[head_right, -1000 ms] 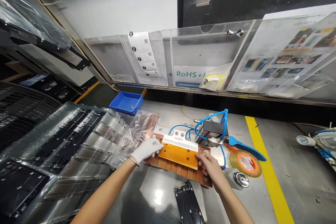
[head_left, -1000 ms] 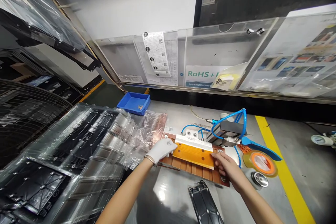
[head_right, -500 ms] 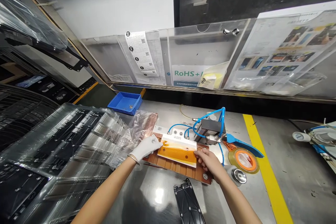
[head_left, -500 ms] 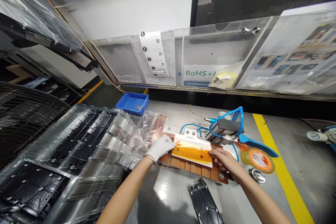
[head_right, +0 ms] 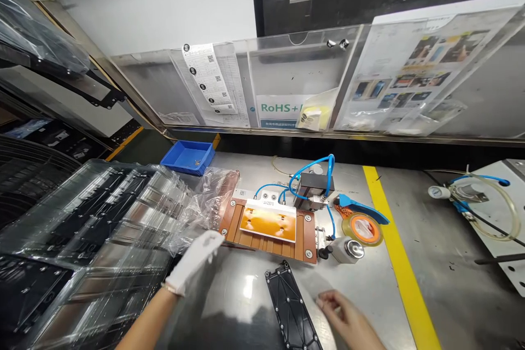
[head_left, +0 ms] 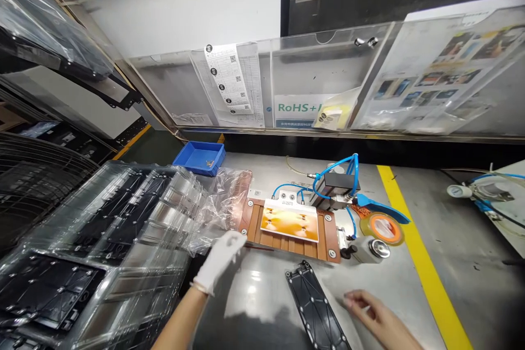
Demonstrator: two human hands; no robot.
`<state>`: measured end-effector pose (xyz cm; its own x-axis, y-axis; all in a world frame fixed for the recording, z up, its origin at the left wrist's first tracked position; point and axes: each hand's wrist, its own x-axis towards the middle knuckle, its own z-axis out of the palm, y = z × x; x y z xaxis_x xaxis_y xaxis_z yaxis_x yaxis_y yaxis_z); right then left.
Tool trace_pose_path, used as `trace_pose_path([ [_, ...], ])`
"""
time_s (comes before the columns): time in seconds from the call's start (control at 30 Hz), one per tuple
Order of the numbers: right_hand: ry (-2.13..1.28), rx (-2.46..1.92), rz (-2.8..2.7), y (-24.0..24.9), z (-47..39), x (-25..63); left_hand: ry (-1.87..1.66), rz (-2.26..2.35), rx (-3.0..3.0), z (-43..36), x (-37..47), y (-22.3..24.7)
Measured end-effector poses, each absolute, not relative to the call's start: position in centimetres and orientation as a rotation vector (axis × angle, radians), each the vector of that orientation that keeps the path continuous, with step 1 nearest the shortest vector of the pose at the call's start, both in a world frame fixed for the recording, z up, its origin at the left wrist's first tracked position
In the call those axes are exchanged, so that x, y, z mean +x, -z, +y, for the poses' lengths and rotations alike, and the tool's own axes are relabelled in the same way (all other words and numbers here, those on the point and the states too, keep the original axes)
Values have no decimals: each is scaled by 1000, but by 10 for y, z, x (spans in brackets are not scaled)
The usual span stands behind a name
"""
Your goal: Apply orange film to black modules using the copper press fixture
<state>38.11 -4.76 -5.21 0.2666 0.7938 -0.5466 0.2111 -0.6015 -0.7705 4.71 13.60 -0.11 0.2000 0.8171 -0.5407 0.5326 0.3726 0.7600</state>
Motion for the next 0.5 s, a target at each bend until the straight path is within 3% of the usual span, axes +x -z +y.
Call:
trace_pose_path([
  [0.23,-1295,-1942,-938,100,-96,338,-5,1186,927,2,87,54],
  [0.5,-1224,-1955,-1018,109,-85,331,-36,1217,877,-35,102,70],
])
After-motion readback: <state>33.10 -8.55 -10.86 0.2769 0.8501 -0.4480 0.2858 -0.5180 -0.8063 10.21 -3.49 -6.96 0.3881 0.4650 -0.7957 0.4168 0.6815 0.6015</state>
